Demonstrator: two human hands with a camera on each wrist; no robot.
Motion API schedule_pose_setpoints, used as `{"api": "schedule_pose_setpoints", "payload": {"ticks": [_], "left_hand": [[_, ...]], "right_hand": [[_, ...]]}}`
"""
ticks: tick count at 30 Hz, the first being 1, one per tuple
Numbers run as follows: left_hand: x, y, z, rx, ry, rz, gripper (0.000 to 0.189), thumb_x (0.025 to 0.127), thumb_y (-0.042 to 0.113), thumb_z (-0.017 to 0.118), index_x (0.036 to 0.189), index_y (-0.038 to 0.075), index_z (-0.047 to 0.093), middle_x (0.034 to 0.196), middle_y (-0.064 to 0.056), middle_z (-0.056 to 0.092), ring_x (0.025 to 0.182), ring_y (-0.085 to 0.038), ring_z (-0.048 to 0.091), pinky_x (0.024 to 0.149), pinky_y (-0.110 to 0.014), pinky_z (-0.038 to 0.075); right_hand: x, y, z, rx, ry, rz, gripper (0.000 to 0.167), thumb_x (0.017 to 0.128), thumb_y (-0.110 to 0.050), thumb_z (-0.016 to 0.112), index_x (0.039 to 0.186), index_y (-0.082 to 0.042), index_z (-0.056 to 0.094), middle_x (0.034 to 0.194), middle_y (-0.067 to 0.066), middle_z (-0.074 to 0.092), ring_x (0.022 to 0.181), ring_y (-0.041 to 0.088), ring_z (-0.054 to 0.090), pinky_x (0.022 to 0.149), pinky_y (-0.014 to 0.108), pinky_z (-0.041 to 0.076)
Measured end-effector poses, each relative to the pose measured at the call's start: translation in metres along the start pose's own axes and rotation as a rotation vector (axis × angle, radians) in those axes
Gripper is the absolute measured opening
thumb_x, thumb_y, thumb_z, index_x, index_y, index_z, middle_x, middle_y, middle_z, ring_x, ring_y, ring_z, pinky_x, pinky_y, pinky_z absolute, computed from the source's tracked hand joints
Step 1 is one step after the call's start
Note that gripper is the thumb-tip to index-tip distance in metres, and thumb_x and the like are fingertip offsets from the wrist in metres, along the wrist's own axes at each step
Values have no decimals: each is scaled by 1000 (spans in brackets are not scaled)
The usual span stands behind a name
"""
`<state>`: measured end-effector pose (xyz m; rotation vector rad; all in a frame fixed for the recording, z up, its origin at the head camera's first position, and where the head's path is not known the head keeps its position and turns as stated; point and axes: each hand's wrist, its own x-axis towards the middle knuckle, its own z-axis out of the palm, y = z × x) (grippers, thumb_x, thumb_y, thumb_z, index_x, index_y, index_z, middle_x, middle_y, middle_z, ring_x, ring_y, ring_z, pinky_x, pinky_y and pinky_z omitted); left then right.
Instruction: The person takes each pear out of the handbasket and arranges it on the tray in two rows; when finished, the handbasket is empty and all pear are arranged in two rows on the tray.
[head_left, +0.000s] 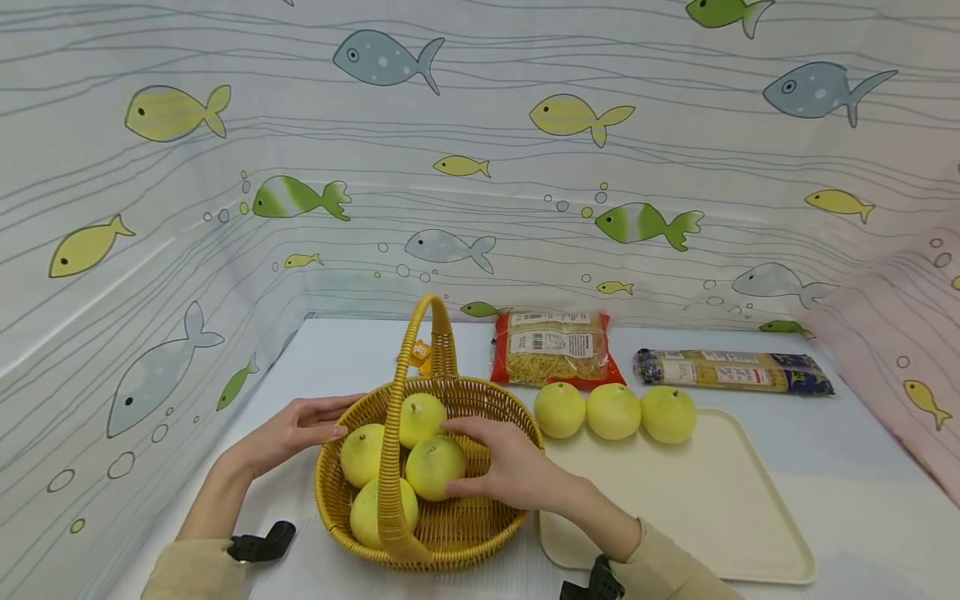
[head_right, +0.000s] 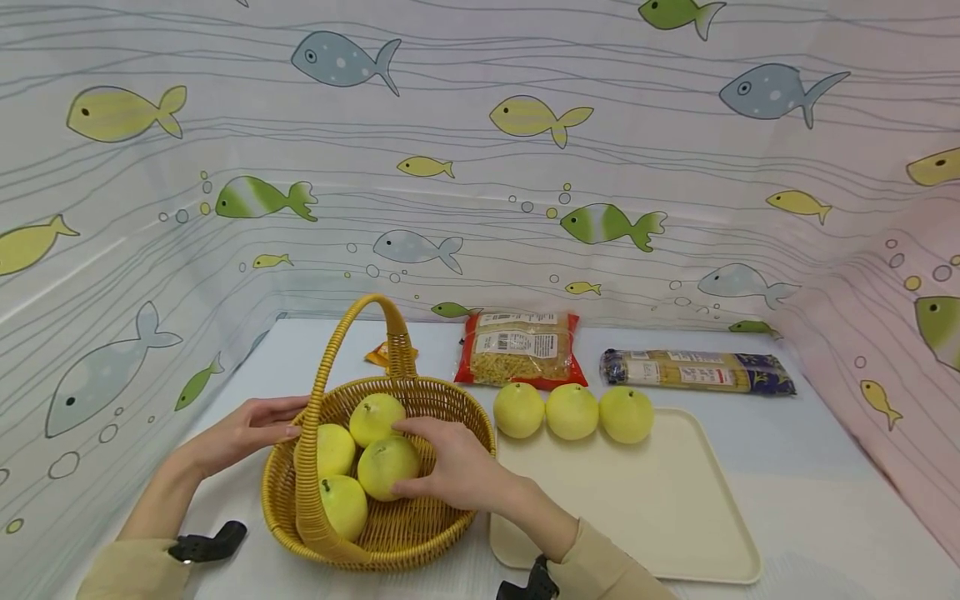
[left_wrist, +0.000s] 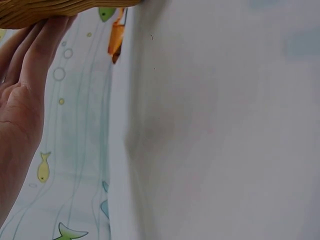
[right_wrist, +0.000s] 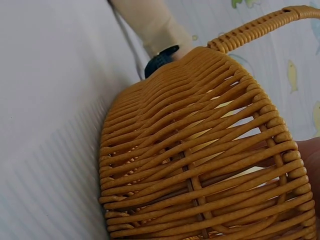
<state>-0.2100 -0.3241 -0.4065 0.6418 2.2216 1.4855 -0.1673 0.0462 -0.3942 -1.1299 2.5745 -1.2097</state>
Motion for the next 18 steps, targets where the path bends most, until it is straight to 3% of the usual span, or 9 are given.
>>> {"api": "schedule_pose_setpoints", "payload": {"ticks": [9,18], "left_hand": [[0,-2,-1,26,14,-11,52,101,13,55,151,7,43,154,-17,44,128,1,53,99,-17,43],[1,-3,-1,46,23,-17,52,101,14,56,151,7,44,153,-17,45,128,3,52,99,-17,44]], "right_hand": [[0,1,1,-26,-44,3,66,83,-32,83,140,-12,57,138,1,62,126,20,59,104,36,48],[0,3,2,-73,-19,-45,59,82,-29,84,134,-12,61,130,0,65,119,20,62,100,34,50]]}}
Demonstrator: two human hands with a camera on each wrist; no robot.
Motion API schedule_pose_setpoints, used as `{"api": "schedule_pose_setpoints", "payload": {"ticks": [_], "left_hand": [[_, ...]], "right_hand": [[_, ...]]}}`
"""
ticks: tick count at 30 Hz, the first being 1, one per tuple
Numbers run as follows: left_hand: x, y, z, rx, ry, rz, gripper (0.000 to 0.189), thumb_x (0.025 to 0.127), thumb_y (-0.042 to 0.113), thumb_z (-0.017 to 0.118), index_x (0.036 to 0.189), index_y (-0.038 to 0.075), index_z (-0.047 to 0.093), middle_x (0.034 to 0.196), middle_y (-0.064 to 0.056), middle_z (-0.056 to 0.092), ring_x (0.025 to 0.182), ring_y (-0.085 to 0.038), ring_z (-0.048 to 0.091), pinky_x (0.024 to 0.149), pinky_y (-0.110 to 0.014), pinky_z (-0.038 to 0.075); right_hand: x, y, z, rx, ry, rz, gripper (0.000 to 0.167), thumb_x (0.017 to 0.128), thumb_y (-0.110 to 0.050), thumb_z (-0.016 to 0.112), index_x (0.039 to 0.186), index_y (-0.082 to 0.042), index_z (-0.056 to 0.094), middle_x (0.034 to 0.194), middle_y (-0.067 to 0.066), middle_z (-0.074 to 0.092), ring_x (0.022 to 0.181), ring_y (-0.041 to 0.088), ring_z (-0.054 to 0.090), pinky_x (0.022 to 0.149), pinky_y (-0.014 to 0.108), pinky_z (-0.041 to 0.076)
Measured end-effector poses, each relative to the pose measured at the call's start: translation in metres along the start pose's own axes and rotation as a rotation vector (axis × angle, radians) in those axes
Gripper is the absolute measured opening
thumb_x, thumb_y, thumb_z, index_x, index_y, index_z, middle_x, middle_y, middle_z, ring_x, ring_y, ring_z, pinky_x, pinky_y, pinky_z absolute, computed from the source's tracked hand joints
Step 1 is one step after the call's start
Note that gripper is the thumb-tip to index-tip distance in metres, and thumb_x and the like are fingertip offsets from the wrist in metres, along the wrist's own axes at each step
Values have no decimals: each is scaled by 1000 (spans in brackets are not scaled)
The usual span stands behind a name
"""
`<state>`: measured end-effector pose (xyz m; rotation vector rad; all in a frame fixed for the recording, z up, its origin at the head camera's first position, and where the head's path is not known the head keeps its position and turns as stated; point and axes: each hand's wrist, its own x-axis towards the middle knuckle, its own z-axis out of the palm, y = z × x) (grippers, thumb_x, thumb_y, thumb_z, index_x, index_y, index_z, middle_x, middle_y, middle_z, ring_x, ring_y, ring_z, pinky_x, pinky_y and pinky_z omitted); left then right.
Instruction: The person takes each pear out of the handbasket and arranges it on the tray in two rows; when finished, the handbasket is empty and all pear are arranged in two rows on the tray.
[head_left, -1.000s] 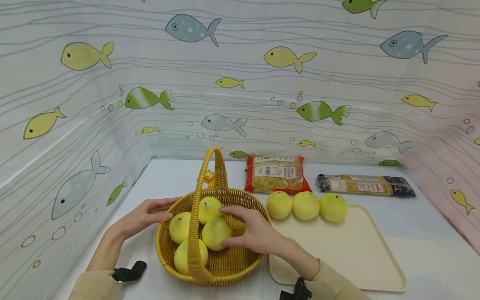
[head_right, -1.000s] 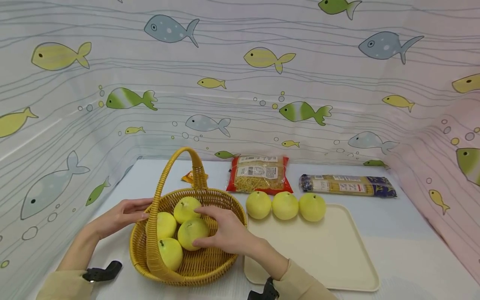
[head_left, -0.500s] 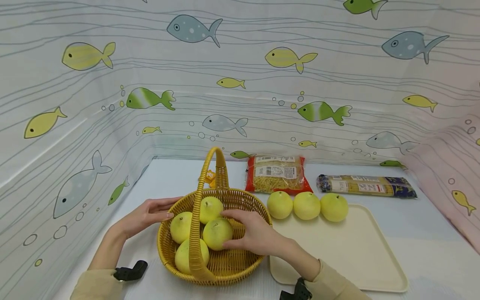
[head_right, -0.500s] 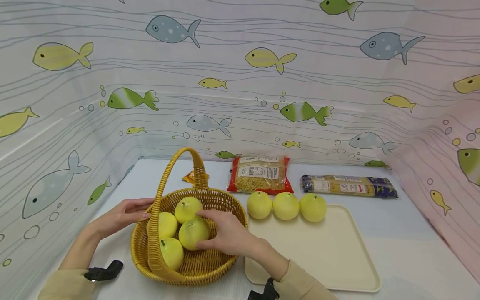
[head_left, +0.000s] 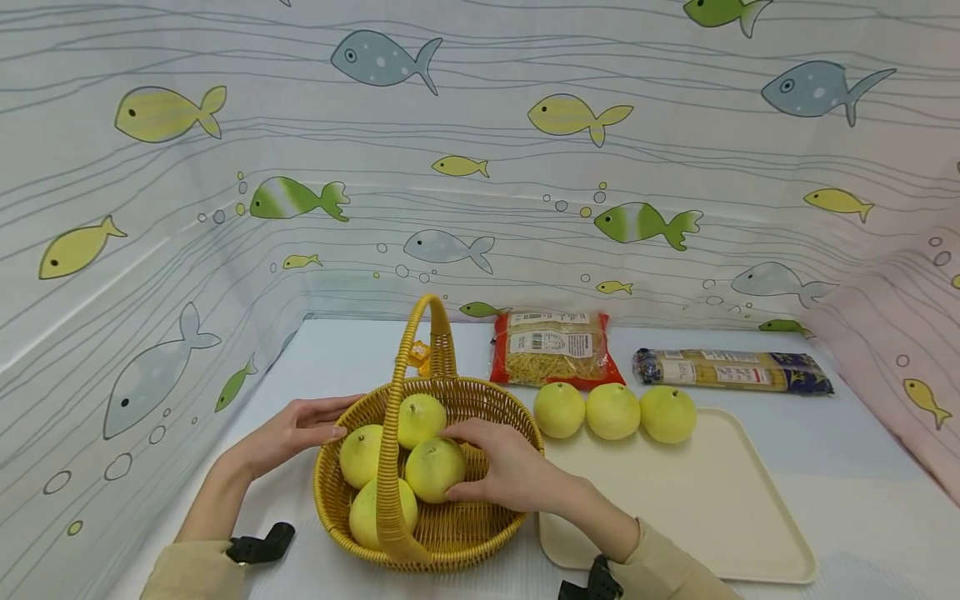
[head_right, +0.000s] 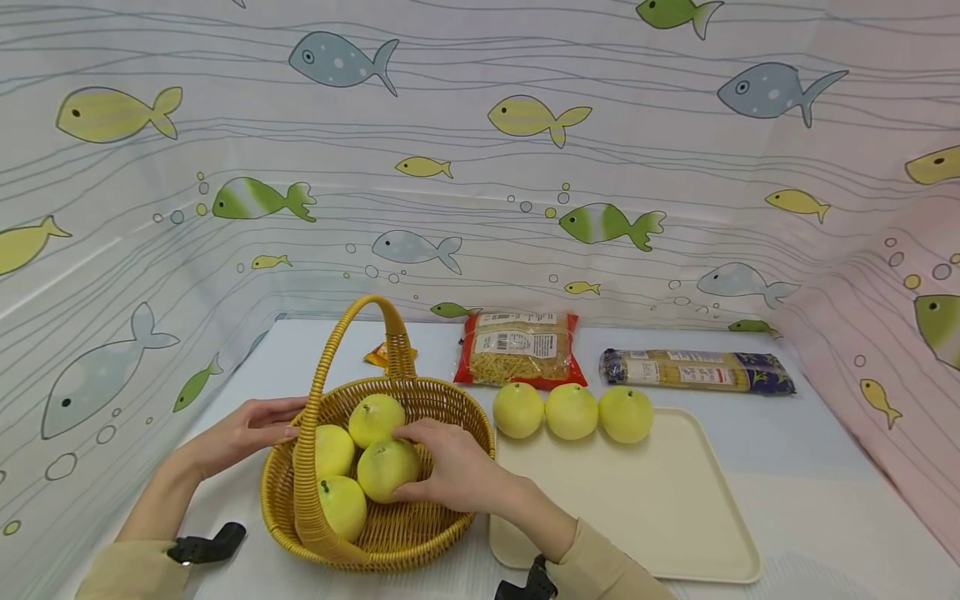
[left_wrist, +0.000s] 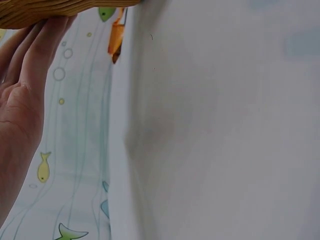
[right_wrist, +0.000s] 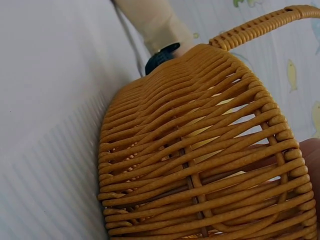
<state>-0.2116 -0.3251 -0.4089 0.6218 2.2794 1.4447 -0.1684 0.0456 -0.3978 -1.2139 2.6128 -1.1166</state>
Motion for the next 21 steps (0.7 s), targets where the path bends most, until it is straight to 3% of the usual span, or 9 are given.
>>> {"api": "schedule_pose_setpoints", "payload": {"ticks": [21], "left_hand": [[0,1,0,1,0,0,51,101,14,55,151,7,44,154,-17,44,128,4,51,99,-17,43]], "right_hand": [[0,1,1,-70,-16,60,54,81,-37,84,127,-14,67,115,-4,60,103,15,60,88,29,49]]}}
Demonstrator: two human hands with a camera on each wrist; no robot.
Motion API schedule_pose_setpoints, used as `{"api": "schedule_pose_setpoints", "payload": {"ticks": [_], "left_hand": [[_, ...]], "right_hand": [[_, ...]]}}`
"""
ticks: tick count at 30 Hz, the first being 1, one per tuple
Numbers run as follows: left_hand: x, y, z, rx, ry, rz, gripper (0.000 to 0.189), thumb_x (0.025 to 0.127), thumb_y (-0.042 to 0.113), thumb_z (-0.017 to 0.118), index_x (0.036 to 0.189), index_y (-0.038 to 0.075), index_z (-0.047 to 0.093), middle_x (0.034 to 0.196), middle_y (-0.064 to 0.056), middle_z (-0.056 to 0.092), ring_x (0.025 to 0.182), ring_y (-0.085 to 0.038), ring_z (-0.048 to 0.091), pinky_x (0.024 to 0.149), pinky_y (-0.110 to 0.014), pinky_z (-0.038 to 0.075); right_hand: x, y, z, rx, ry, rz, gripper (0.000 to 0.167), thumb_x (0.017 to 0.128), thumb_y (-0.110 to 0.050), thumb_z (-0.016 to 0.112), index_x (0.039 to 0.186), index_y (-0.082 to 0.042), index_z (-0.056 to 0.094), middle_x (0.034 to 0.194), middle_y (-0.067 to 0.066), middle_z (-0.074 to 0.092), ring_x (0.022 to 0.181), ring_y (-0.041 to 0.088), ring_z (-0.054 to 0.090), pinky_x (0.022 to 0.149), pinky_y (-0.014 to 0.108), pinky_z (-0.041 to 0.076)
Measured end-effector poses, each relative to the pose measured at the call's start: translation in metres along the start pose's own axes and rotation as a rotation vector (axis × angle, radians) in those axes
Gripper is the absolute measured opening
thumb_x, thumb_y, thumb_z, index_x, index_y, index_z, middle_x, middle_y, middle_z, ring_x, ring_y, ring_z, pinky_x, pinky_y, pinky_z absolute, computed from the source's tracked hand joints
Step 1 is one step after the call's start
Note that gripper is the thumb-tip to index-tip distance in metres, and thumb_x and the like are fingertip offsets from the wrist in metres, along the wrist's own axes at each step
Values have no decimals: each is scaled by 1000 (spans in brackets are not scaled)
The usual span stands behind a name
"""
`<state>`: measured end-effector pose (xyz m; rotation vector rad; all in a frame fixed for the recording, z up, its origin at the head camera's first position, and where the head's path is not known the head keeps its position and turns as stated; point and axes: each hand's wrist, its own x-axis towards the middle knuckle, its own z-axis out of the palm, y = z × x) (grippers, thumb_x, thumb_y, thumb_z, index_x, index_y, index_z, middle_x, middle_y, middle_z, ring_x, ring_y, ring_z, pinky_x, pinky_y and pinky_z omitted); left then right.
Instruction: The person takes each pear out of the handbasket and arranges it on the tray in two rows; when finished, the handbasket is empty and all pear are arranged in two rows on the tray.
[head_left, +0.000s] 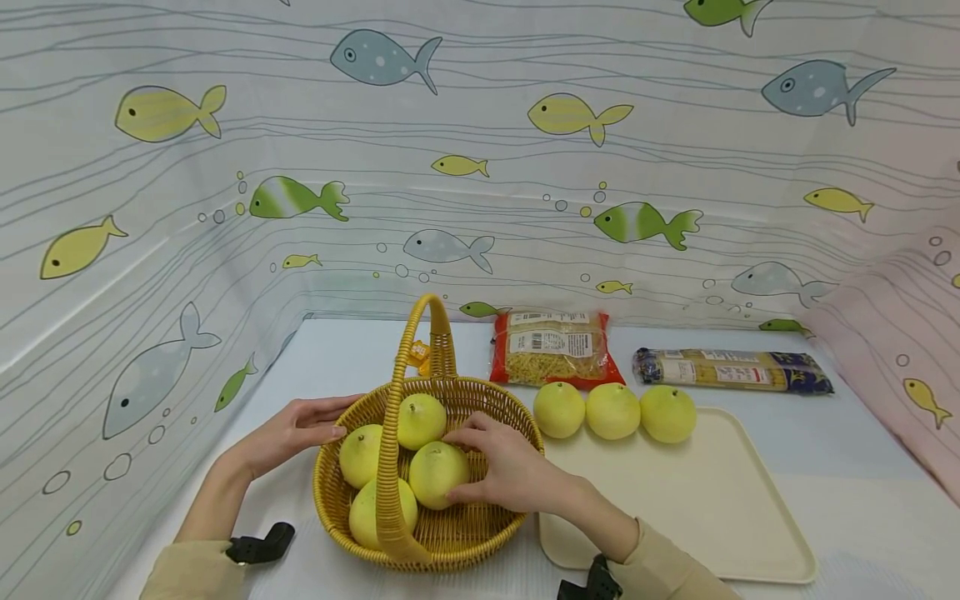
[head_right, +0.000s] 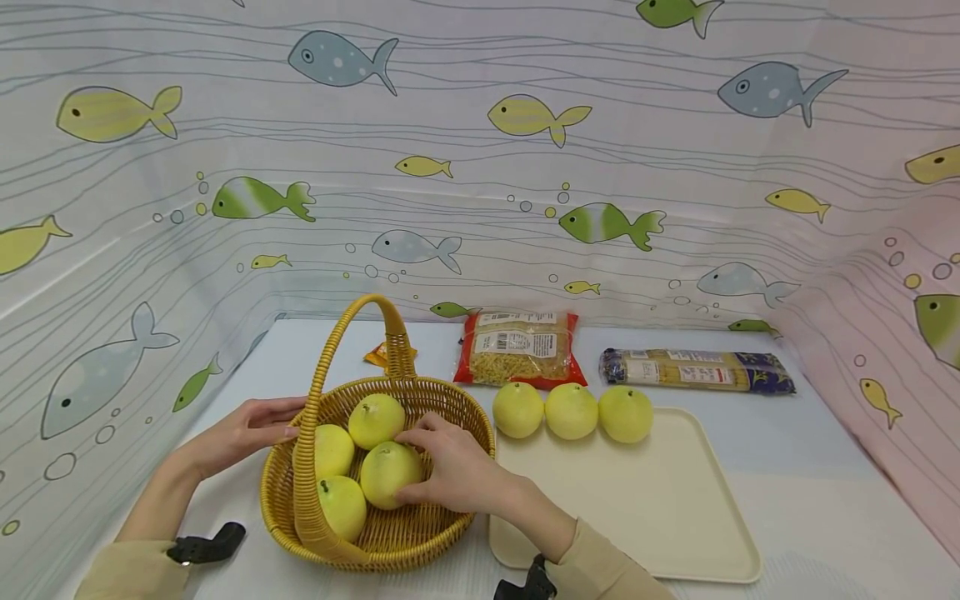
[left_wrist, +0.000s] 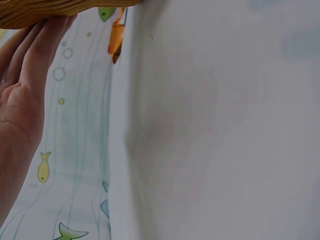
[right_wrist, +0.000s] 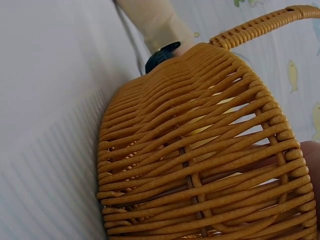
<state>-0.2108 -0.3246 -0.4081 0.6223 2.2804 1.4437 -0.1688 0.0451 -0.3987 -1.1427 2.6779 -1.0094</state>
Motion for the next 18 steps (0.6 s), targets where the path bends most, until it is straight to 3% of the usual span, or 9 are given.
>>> {"api": "schedule_pose_setpoints", "payload": {"ticks": [9,18], "left_hand": [[0,1,0,-6,0,1,52,101,13,55,151,5,44,153,-18,44,128,3,52,99,-17,44],[-1,1,0,-8,-7,2,51,101,13,55,151,7,44,154,-17,45,129,2,52,99,-17,43]], "right_hand": [[0,-3,-3,48,-29,3,52,81,-35,84,125,-15,65,120,-6,69,112,6,63,96,26,51],[-1,-4,-3,-19,-53,-9,58,80,-40,83,129,-15,65,125,-3,65,113,12,60,95,33,48]]}}
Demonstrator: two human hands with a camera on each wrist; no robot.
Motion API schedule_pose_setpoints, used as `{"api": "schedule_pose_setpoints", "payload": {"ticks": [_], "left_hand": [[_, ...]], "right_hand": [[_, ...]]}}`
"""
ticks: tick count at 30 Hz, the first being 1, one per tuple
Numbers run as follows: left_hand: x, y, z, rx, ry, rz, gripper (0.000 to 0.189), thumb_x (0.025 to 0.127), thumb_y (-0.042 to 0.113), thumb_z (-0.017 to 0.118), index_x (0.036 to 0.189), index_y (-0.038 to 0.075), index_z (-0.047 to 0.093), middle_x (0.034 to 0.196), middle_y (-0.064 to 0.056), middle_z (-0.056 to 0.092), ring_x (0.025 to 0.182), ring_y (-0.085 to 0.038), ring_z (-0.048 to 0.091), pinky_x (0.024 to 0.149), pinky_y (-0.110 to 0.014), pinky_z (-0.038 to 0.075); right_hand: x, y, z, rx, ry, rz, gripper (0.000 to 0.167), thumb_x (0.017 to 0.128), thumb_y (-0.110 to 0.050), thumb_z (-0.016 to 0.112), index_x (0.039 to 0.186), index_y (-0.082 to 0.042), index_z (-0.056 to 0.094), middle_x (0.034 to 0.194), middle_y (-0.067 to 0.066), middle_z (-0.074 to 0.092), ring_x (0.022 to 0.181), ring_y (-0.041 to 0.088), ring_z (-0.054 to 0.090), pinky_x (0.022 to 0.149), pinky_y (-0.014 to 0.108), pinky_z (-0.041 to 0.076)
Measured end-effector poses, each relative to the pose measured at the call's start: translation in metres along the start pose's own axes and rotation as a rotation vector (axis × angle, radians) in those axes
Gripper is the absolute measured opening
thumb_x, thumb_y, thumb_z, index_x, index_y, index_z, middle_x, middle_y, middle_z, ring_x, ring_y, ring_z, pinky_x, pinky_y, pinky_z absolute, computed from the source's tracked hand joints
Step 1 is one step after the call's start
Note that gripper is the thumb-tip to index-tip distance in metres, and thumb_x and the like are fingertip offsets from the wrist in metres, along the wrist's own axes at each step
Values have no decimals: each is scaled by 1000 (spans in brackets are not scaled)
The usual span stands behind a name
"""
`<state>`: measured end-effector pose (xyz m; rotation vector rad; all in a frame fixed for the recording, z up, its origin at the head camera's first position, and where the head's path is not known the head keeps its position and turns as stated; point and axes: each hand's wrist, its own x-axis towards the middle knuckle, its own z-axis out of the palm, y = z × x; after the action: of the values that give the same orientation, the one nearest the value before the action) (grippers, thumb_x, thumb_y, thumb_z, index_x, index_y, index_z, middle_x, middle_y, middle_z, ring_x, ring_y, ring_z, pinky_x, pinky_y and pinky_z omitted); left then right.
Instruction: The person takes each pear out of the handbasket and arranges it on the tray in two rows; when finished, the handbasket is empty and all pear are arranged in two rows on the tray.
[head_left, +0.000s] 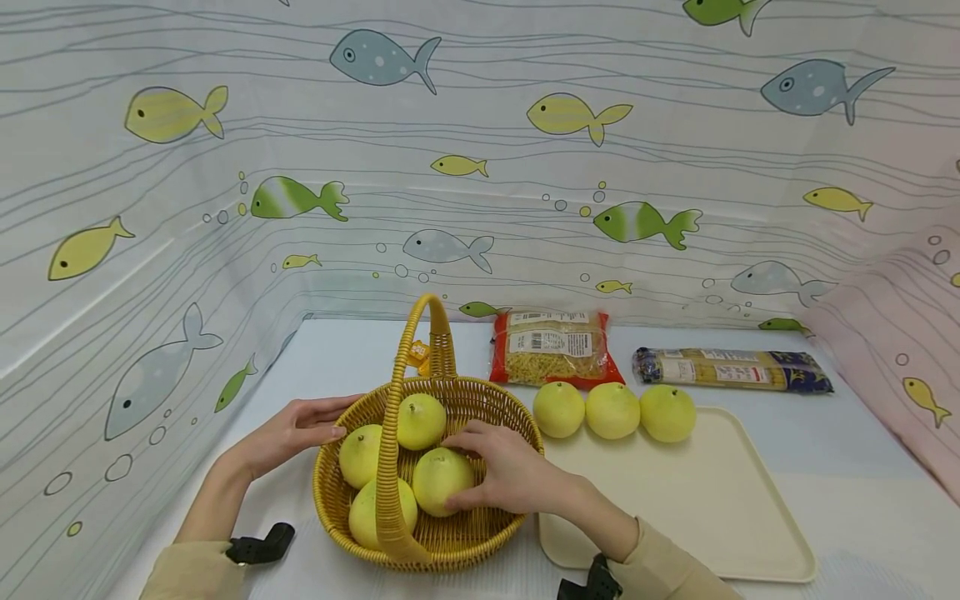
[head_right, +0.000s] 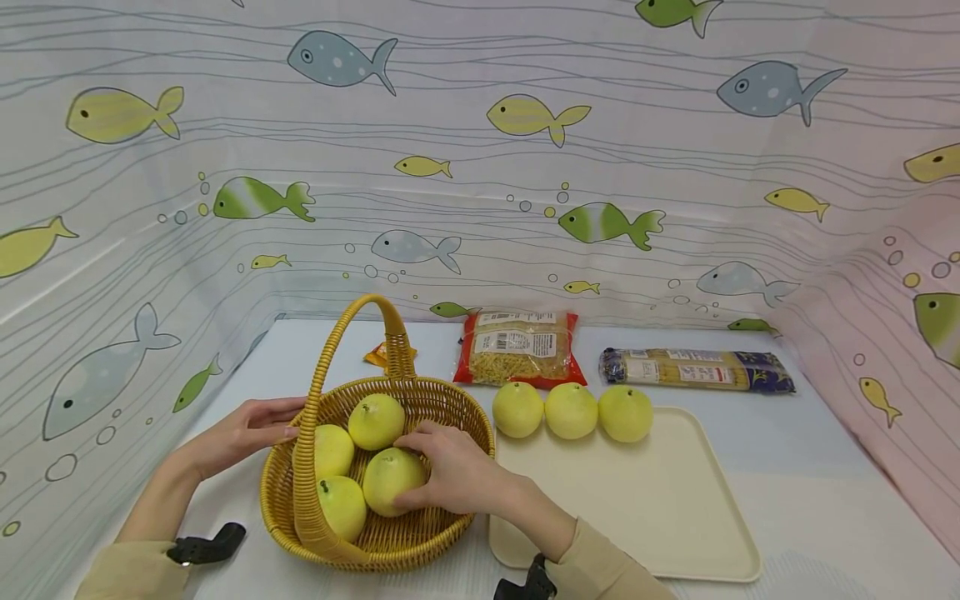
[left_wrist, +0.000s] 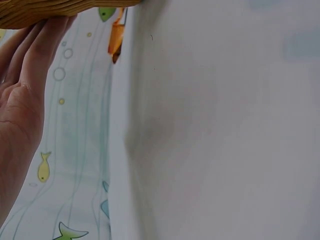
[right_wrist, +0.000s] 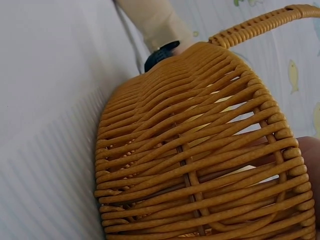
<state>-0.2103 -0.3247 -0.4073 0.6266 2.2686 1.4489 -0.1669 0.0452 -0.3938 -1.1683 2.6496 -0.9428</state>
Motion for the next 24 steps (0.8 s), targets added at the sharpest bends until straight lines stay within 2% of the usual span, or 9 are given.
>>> {"api": "schedule_pose_setpoints", "payload": {"ticks": [8,17,24], "left_hand": [[0,0,0,-5,-4,5,51,101,13,54,151,7,43,154,-16,44,129,2,51,99,-17,43],[0,0,-1,-5,-5,2,51,102,13,54,151,8,44,155,-15,44,130,2,51,99,-17,43],[0,0,-1,-3,-5,4,51,102,13,54,151,8,44,154,-14,44,130,1,51,100,-17,43]], "right_hand": [[-1,-1,-1,33,-27,-20,58,79,-40,85,128,-16,65,121,-7,69,109,3,61,93,25,49],[0,0,-1,-12,-54,-69,65,78,-42,85,131,-13,65,125,-5,68,113,6,61,96,25,49],[0,0,0,11,-63,-65,63,77,-42,86,130,-16,65,118,-9,70,103,-1,61,89,20,50]]}}
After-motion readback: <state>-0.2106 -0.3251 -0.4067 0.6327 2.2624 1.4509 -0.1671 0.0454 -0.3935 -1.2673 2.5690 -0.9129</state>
